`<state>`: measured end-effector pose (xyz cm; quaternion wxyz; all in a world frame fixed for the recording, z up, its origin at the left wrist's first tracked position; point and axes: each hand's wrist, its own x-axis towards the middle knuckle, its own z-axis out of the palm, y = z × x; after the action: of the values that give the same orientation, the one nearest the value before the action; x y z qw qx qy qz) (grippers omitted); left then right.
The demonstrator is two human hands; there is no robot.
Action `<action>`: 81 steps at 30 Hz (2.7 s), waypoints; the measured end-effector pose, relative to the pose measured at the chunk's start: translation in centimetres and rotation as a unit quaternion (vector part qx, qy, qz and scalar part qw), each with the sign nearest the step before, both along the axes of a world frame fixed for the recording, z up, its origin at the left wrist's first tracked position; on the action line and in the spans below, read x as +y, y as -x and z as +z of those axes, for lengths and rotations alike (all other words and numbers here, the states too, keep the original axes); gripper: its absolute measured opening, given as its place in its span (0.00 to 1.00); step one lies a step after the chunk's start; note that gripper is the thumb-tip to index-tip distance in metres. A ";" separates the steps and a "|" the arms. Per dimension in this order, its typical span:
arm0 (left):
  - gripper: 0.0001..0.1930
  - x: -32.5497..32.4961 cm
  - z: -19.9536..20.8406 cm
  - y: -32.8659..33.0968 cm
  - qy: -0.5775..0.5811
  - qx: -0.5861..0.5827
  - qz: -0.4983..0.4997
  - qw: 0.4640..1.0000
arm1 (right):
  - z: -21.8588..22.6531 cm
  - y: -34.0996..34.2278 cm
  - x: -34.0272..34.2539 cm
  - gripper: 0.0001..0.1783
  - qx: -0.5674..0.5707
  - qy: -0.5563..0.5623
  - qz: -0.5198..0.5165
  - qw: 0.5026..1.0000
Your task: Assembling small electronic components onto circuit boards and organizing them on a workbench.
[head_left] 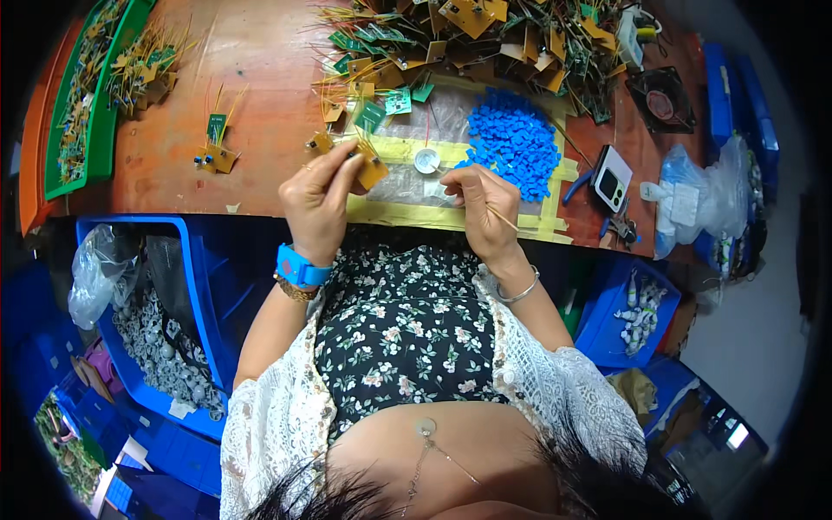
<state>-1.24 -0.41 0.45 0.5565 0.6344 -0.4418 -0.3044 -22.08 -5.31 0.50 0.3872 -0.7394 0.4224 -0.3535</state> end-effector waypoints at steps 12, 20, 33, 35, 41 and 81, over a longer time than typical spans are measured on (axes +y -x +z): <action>0.21 0.8 0.9 1.1 -0.121 0.348 -0.110 0.923 | 1.6 -2.5 1.0 0.31 -0.140 -0.058 0.070 0.986; 0.21 1.0 1.2 1.1 -0.126 0.357 -0.112 0.919 | 1.5 -2.6 0.8 0.25 -0.113 -0.010 0.086 0.990; 0.21 0.9 0.7 0.9 -0.121 0.332 -0.100 0.930 | 2.1 1.9 -1.5 0.12 -0.080 0.004 -0.146 0.986; 0.21 0.8 0.6 1.1 -0.120 0.330 -0.103 0.931 | 0.7 2.0 -2.5 0.07 0.015 0.115 -0.102 0.988; 0.21 0.8 1.1 1.5 -0.114 0.336 -0.101 0.930 | -0.7 1.1 -3.2 0.10 0.217 0.275 -0.057 0.935; 0.20 0.6 0.6 2.1 -0.114 0.250 -0.154 0.949 | 2.0 -4.1 -0.2 0.11 0.015 0.190 -0.017 0.981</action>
<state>-3.36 0.23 1.08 0.5193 0.5212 -0.3434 -0.5837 -17.97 -5.53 2.53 0.2266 -0.7976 0.3659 -0.4227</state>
